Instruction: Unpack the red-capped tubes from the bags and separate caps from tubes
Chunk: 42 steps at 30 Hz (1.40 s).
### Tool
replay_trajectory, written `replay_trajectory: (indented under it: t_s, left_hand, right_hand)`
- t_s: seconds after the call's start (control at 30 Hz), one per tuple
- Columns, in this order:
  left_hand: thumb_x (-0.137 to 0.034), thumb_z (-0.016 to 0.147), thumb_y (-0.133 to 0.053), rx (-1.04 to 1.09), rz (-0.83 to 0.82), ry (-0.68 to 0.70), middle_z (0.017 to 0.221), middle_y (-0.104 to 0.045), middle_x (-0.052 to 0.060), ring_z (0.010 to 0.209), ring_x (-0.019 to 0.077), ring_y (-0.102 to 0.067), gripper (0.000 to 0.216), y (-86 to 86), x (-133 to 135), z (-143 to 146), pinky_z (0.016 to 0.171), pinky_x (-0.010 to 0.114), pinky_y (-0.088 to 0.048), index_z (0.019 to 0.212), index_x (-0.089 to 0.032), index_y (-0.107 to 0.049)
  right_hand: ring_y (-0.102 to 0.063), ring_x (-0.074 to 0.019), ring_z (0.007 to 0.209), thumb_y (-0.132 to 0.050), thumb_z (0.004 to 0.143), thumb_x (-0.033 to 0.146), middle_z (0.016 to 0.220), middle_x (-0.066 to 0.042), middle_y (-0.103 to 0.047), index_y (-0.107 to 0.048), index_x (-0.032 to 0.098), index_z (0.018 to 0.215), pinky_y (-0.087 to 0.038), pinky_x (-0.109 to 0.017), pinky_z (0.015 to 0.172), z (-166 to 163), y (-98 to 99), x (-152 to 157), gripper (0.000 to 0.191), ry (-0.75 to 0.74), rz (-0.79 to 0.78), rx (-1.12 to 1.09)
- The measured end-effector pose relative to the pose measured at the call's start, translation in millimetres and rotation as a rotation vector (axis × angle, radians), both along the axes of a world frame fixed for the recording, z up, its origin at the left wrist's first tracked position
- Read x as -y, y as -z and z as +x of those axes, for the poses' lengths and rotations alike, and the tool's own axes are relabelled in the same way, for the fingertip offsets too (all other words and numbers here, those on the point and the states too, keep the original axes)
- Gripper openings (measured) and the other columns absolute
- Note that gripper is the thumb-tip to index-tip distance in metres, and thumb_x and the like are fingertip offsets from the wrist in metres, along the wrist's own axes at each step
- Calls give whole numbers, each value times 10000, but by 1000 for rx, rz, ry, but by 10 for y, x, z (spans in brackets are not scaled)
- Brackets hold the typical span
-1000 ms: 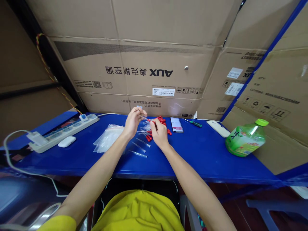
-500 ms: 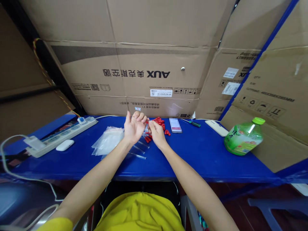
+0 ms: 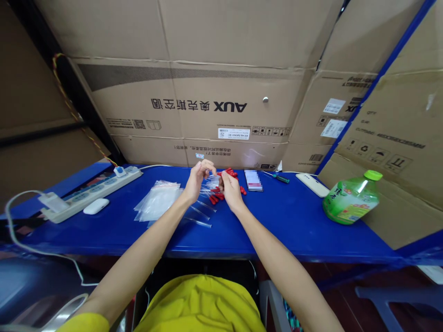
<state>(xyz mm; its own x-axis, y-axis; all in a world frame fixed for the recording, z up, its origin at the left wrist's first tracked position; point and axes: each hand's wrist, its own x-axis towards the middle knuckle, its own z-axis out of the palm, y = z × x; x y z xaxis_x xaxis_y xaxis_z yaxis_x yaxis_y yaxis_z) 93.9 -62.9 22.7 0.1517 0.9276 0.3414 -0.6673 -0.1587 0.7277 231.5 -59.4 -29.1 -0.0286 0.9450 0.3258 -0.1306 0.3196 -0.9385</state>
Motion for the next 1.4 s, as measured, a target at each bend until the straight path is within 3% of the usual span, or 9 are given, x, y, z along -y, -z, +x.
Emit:
replay_trajectory:
  t_s: [0.13,0.23,0.33,0.5,0.77,1.17,1.4]
  left_hand:
    - [-538,983,-569,-230,-24,256,574,-407,-28,477,110,-292,394,-1,-26,-86,469,218,-198,796,-191,-571]
    - [-691,963,-494,-297,29,392,550,-411,-44,444,95,-257,504,-3,8,-94,452,194,-197,893,-198,-571]
    - [-752,958,-426,-270,0,460,532,-404,-50,419,82,-247,561,-5,39,-81,431,184,-207,847,-206,-498]
    - [-744,989,-353,-70,-137,413,500,-265,-89,392,61,-167,575,-21,53,-48,403,172,-175,750,-222,-352]
    - [-746,992,-372,207,-220,236,483,-164,-107,363,59,-118,595,3,99,57,378,206,-152,709,-226,-313]
    - [-711,1009,-394,297,-235,167,483,-135,-105,375,61,-70,592,-52,123,106,375,231,-151,688,-224,-295]
    - [-648,1045,-289,341,-239,228,471,-177,-93,357,67,-142,568,-28,169,122,395,236,-152,676,-218,-327]
  right_hand:
    - [-254,-87,432,-539,831,881,523,69,-364,-430,245,700,-200,-259,418,47,-20,-23,658,3,-54,-19]
    - [-252,-84,432,-571,812,878,518,71,-360,-450,241,691,-186,-260,420,34,-23,-13,660,-33,-68,-24]
    - [-247,-82,447,-617,783,870,531,76,-339,-497,230,706,-178,-255,432,-3,-21,9,655,-66,-53,-45]
    - [-262,-86,471,-617,808,843,563,68,-323,-465,234,694,-195,-256,449,-38,-10,35,639,-94,1,-19]
    - [-305,-115,522,-508,917,786,597,47,-350,-406,247,706,-251,-274,486,-9,11,24,587,-59,84,111]
    - [-436,-138,593,-417,1031,655,638,14,-487,-460,229,707,-361,-287,595,34,-44,71,537,106,304,284]
    - [-433,-138,596,-411,1035,658,659,19,-490,-471,233,765,-353,-283,591,71,-9,59,507,97,311,290]
